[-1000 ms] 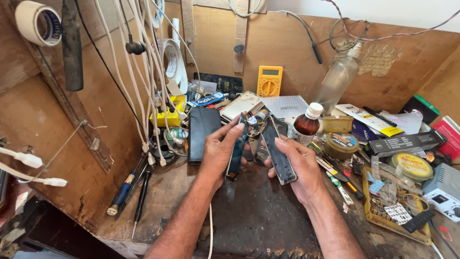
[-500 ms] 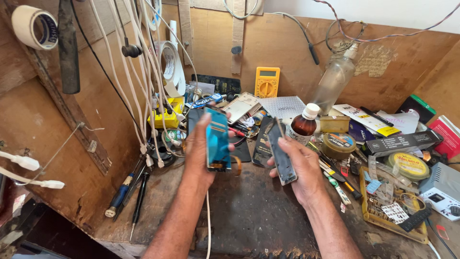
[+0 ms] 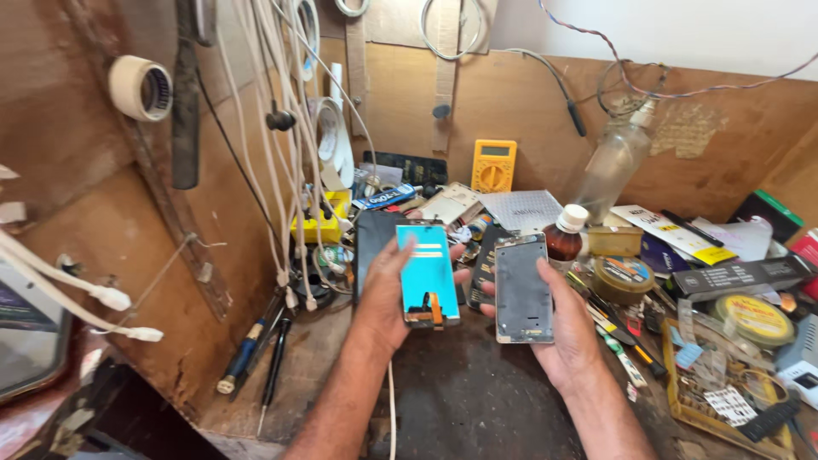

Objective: The person applies adhesive to the edges of a smartphone frame, then separates the screen assembly from the chassis. They inspect the internal components and the separated parts, then reassemble the device and test the screen by swiping through the interface.

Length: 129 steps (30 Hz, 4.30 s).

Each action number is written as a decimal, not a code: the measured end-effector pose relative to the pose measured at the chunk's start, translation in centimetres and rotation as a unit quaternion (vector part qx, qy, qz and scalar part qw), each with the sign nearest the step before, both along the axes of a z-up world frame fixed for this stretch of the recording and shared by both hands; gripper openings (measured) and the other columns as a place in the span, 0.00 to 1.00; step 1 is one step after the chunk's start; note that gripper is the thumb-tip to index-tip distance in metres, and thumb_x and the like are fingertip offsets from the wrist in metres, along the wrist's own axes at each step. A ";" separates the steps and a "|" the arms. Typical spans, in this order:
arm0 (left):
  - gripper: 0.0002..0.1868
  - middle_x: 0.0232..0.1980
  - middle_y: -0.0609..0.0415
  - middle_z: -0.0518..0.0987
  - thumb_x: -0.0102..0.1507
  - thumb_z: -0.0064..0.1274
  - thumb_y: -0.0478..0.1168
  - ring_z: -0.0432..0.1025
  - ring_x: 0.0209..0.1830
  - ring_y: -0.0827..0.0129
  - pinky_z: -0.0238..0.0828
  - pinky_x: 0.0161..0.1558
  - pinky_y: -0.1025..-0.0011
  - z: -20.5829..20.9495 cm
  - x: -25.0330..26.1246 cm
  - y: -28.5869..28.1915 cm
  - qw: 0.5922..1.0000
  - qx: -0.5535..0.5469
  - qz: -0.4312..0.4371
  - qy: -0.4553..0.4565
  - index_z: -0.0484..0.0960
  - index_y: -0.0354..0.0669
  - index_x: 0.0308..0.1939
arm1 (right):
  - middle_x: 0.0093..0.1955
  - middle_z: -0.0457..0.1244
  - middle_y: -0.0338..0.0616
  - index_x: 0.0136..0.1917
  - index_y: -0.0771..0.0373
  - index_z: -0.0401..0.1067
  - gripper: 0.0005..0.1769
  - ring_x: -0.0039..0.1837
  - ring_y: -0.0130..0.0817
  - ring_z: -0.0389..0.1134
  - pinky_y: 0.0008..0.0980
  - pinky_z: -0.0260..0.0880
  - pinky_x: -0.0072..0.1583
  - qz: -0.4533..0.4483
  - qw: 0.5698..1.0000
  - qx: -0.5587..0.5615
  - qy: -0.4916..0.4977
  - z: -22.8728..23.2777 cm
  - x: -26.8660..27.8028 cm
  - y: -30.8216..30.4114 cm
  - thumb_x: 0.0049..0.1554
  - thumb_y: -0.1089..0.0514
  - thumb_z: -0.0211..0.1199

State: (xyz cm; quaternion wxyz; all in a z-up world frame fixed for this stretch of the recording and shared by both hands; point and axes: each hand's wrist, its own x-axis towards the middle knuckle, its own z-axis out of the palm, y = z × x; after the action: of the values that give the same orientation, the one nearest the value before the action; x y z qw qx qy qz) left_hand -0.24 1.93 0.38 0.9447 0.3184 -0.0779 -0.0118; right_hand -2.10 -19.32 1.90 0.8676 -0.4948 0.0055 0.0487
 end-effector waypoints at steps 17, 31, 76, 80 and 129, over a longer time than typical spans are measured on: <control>0.16 0.47 0.50 0.86 0.64 0.60 0.32 0.80 0.43 0.72 0.81 0.47 0.70 -2.5 1.0 -0.5 0.994 0.064 0.052 -0.069 0.81 0.35 0.55 | 0.44 0.71 0.59 0.60 0.72 0.72 0.16 0.41 0.45 0.76 0.43 0.79 0.39 -0.008 0.989 -0.150 0.002 -1.9 0.8 0.6 0.62 0.61 0.54; 0.16 0.49 0.53 0.85 0.68 0.55 0.38 0.78 0.45 0.77 0.76 0.48 0.77 -3.8 2.4 -0.5 0.995 0.051 0.069 -0.054 0.78 0.35 0.58 | 0.45 0.71 0.53 0.58 0.74 0.70 0.14 0.38 0.35 0.73 0.35 0.77 0.39 -0.028 0.977 -0.189 -0.089 -4.7 2.5 0.8 0.61 0.63 0.58; 0.26 0.58 0.46 0.77 0.65 0.48 0.31 0.76 0.54 0.63 0.77 0.54 0.61 -2.1 0.8 -0.5 0.998 0.054 -0.014 -0.038 0.66 0.36 0.68 | 0.41 0.69 0.43 0.53 0.71 0.76 0.14 0.31 0.28 0.67 0.27 0.68 0.31 -0.013 0.990 -0.128 -0.058 -3.1 1.7 1.3 0.58 0.58 0.66; 0.45 0.66 0.44 0.72 0.58 0.53 0.24 0.73 0.61 0.60 0.76 0.59 0.59 -1.0 -0.8 -0.7 0.982 0.096 -0.121 -0.111 0.54 0.39 0.78 | 0.38 0.69 0.46 0.50 0.72 0.74 0.12 0.33 0.28 0.68 0.29 0.71 0.33 -0.069 0.986 -0.124 -0.092 -3.8 1.9 0.2 0.60 0.58 0.65; 0.11 0.23 0.52 0.81 0.69 0.49 0.40 0.76 0.20 0.76 0.67 0.23 0.71 -0.5 -2.1 -3.0 0.770 0.504 0.373 -0.120 0.82 0.35 0.43 | 0.59 0.68 0.55 0.78 0.71 0.48 0.39 0.51 0.29 0.75 0.27 0.78 0.54 0.000 0.981 -0.149 -0.127 -4.1 2.5 2.1 0.56 0.69 0.59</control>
State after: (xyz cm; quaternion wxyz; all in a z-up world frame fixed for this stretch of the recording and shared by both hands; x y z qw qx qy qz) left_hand -2.35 -1.09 -0.15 0.5620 0.7514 -0.0484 0.3424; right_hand 0.41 -17.24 -2.23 0.7779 -0.6207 -0.0971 -0.0161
